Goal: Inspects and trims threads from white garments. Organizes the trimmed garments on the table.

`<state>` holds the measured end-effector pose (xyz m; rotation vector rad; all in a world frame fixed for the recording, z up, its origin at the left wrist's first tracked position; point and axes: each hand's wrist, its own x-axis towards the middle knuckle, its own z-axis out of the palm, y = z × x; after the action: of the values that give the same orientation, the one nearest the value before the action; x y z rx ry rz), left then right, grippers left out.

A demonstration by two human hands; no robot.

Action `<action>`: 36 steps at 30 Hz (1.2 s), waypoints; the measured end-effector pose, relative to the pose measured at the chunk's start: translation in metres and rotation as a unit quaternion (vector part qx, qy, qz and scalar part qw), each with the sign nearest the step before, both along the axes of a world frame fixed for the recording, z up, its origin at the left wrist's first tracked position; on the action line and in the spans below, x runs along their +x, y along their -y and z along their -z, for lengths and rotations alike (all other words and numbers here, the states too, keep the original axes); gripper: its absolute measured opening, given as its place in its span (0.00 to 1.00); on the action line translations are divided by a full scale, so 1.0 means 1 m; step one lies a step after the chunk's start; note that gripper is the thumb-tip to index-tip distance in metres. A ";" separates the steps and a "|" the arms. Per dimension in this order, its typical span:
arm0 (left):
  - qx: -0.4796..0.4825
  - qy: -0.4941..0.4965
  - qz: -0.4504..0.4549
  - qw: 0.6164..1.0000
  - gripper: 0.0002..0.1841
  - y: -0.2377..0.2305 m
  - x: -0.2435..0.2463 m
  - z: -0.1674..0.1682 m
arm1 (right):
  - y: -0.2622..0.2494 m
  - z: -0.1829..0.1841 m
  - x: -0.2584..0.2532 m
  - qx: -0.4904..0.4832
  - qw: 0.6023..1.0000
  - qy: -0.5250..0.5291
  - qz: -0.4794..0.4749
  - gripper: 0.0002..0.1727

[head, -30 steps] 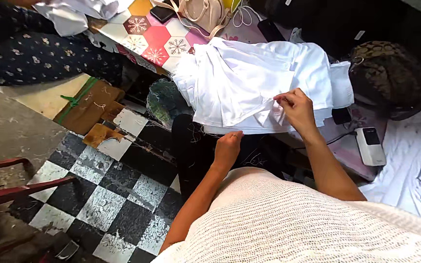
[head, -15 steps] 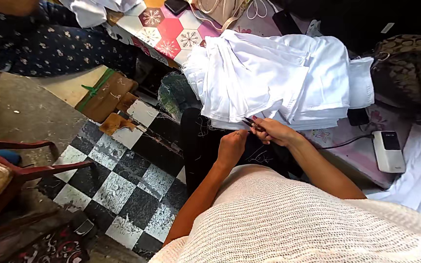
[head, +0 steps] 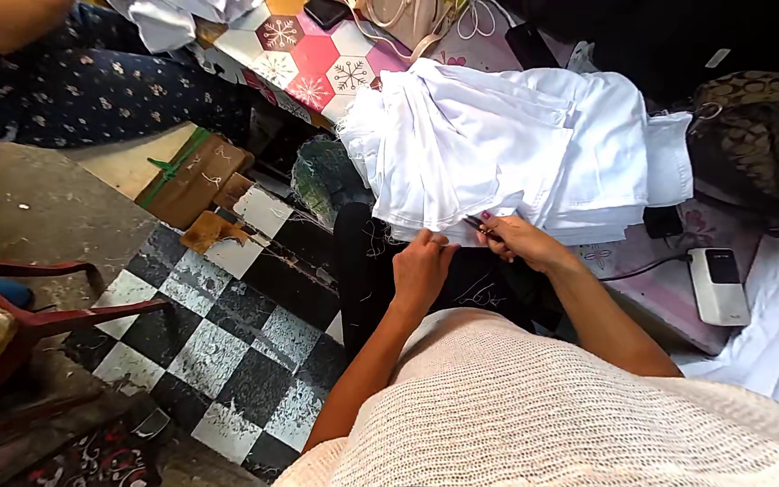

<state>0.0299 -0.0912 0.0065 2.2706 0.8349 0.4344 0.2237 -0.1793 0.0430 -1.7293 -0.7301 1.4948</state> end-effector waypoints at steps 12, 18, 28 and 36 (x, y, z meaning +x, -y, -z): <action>-0.054 -0.112 -0.042 0.991 0.15 -0.029 0.008 -0.006 | 0.000 0.027 0.025 0.064 0.990 -0.052 0.117 0.26; 0.005 0.045 -0.019 0.999 0.09 -0.018 0.072 0.034 | -0.004 0.032 0.021 0.068 0.985 -0.076 0.137 0.24; 0.021 0.101 -0.043 0.994 0.08 -0.007 0.062 0.048 | 0.003 0.028 0.013 0.059 0.984 -0.124 0.110 0.26; 0.004 0.151 -0.038 0.988 0.07 -0.014 0.066 0.056 | 0.013 0.034 0.009 0.013 0.983 -0.150 0.109 0.26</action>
<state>0.0958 -0.0775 -0.0491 2.1135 0.7645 0.7965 0.2322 -0.1919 0.0088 -1.4679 -0.3875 1.5388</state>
